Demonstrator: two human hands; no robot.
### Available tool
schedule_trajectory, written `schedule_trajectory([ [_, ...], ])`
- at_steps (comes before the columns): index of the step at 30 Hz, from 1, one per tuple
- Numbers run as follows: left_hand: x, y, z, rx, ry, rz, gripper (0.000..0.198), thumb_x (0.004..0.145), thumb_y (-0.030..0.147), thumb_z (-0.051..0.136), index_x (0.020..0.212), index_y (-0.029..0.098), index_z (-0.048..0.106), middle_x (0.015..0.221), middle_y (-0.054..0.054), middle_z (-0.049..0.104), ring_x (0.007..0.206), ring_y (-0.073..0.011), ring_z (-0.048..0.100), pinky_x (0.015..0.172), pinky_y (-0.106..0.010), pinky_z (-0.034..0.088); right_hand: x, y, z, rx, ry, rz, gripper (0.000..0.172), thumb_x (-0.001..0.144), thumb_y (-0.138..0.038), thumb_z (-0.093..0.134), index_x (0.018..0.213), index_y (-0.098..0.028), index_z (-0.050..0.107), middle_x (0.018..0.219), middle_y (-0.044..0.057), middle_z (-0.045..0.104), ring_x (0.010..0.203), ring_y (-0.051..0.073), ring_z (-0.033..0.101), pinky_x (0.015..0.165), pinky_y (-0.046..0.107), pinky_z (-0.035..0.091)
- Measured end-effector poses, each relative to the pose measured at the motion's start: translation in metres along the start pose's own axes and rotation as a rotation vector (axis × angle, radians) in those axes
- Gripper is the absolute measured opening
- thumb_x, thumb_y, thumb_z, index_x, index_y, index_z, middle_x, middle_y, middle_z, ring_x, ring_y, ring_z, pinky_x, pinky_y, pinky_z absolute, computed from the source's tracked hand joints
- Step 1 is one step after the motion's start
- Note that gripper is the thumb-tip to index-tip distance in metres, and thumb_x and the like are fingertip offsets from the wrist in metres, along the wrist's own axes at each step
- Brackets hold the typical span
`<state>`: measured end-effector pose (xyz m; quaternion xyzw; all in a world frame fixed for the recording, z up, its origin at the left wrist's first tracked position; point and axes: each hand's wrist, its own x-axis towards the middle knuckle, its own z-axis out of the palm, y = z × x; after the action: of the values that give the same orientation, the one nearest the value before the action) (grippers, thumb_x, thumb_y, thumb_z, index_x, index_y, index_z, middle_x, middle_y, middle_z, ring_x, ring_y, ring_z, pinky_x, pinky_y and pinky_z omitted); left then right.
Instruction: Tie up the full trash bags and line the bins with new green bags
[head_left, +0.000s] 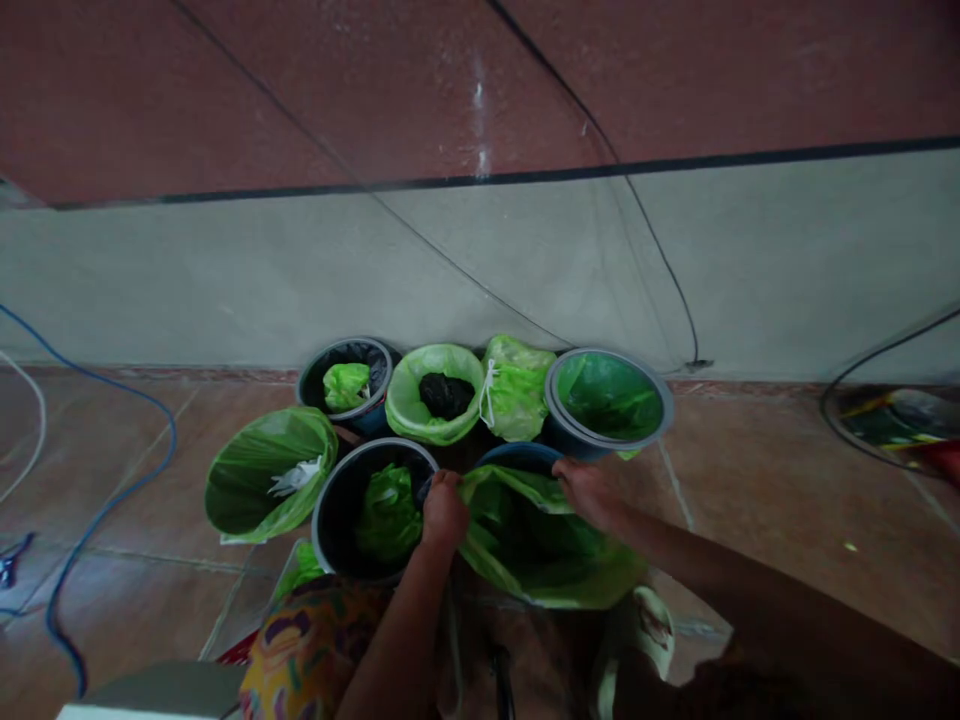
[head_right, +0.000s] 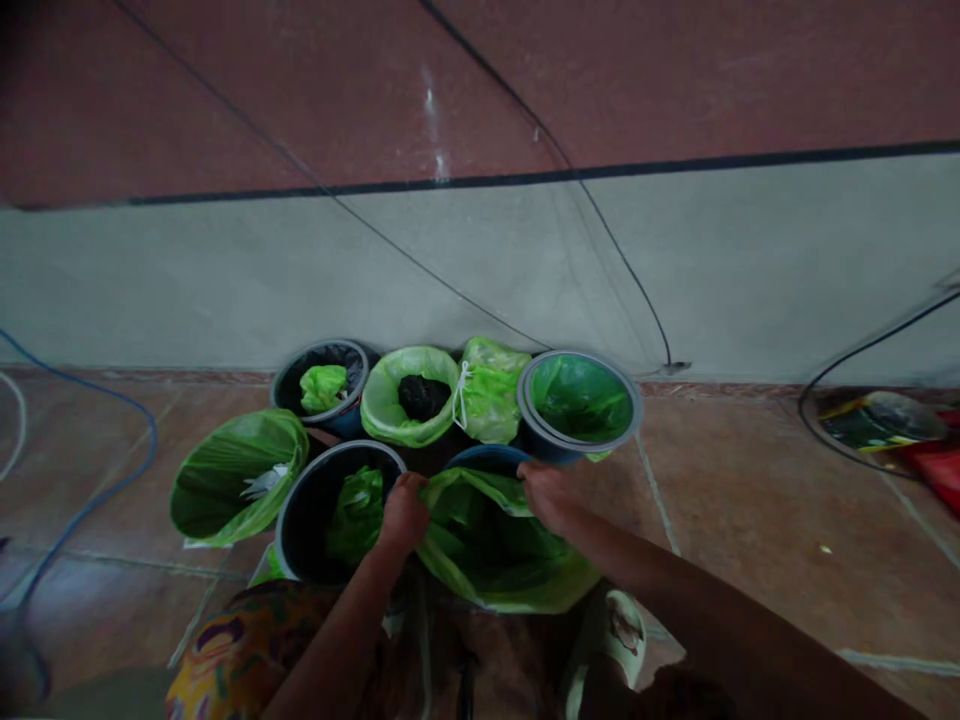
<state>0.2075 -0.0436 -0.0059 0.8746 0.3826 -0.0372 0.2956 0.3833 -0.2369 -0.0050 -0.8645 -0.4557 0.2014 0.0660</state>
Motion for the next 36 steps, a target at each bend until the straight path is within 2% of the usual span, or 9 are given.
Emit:
schedule_trajectory([
  [3,-0.001,0.001,-0.002,0.024,0.003,-0.029,0.048,0.069,-0.008,0.048,0.112,0.007,0.064,0.117,-0.017,0.064,0.111,-0.0214,0.062,0.099,-0.029,0.044,-0.011,-0.007,-0.005,-0.017,0.053,-0.156,0.022,0.087,-0.018,0.053,0.104,-0.015,0.066,0.105,0.011,0.066,0.102,0.024,0.059,0.091,0.035,0.044],
  [6,-0.002,0.002,0.0,0.048,0.008,-0.03,0.045,0.072,-0.006,0.048,0.11,0.01,0.065,0.117,-0.016,0.066,0.108,-0.0202,0.063,0.098,-0.028,0.045,-0.024,-0.019,0.013,-0.146,0.119,-0.257,0.03,0.08,-0.017,0.061,0.11,-0.016,0.065,0.112,0.014,0.065,0.11,0.031,0.055,0.102,0.047,0.039],
  [11,-0.003,-0.005,-0.001,0.077,-0.014,-0.04,0.043,0.074,-0.007,0.047,0.108,0.009,0.067,0.114,-0.016,0.067,0.103,-0.0196,0.065,0.093,-0.026,0.045,-0.014,-0.015,0.033,-0.204,0.114,-0.13,0.035,0.087,-0.003,0.039,0.101,-0.016,0.068,0.104,0.014,0.07,0.103,0.027,0.06,0.101,0.048,0.038],
  [17,-0.006,0.009,-0.015,0.236,-0.007,0.012,0.037,0.078,0.002,0.049,0.11,0.011,0.065,0.121,-0.017,0.064,0.113,-0.025,0.061,0.098,-0.034,0.043,0.003,0.004,-0.015,0.473,0.056,0.176,0.017,0.086,-0.025,0.052,0.084,-0.02,0.067,0.076,0.0,0.068,0.071,0.015,0.06,0.064,0.025,0.041],
  [21,-0.01,0.049,-0.023,0.23,0.012,0.317,0.055,0.081,0.021,0.059,0.135,0.013,0.052,0.145,-0.018,0.049,0.133,-0.0317,0.045,0.111,-0.044,0.033,-0.003,-0.001,-0.04,0.845,0.025,0.144,0.021,0.077,-0.037,0.059,0.073,-0.017,0.065,0.062,-0.001,0.06,0.059,0.013,0.053,0.056,0.025,0.038],
  [23,-0.008,0.067,-0.023,0.186,-0.022,0.5,0.064,0.081,0.029,0.062,0.141,0.016,0.044,0.146,-0.015,0.049,0.135,-0.0304,0.043,0.115,-0.044,0.029,-0.007,-0.005,-0.044,0.993,-0.009,0.122,0.028,0.075,-0.044,0.061,0.073,-0.016,0.064,0.063,0.0,0.059,0.057,0.012,0.05,0.054,0.025,0.038],
  [26,0.001,0.08,-0.018,0.185,-0.082,0.601,0.06,0.083,0.031,0.062,0.139,0.018,0.045,0.137,-0.013,0.057,0.129,-0.0288,0.049,0.116,-0.048,0.026,-0.008,-0.008,-0.045,1.133,-0.081,0.122,0.033,0.073,-0.049,0.063,0.074,-0.016,0.062,0.064,0.0,0.059,0.056,0.012,0.05,0.054,0.025,0.039],
  [30,0.017,0.079,-0.006,0.216,-0.133,0.537,0.03,0.091,0.021,0.047,0.119,0.018,0.059,0.115,-0.01,0.07,0.113,-0.0246,0.061,0.114,-0.049,0.027,-0.002,0.0,-0.043,0.971,-0.014,0.131,0.027,0.082,-0.042,0.054,0.08,-0.016,0.063,0.07,0.002,0.064,0.063,0.015,0.057,0.061,0.027,0.043],
  [36,0.029,0.088,-0.002,0.196,-0.164,0.415,0.029,0.095,0.018,0.039,0.108,0.019,0.065,0.109,-0.008,0.074,0.104,-0.0224,0.067,0.1,-0.039,0.04,-0.005,-0.004,-0.049,0.541,0.269,0.076,0.046,0.08,-0.037,0.064,0.121,-0.017,0.059,0.114,0.012,0.069,0.103,0.024,0.064,0.091,0.038,0.048],
])
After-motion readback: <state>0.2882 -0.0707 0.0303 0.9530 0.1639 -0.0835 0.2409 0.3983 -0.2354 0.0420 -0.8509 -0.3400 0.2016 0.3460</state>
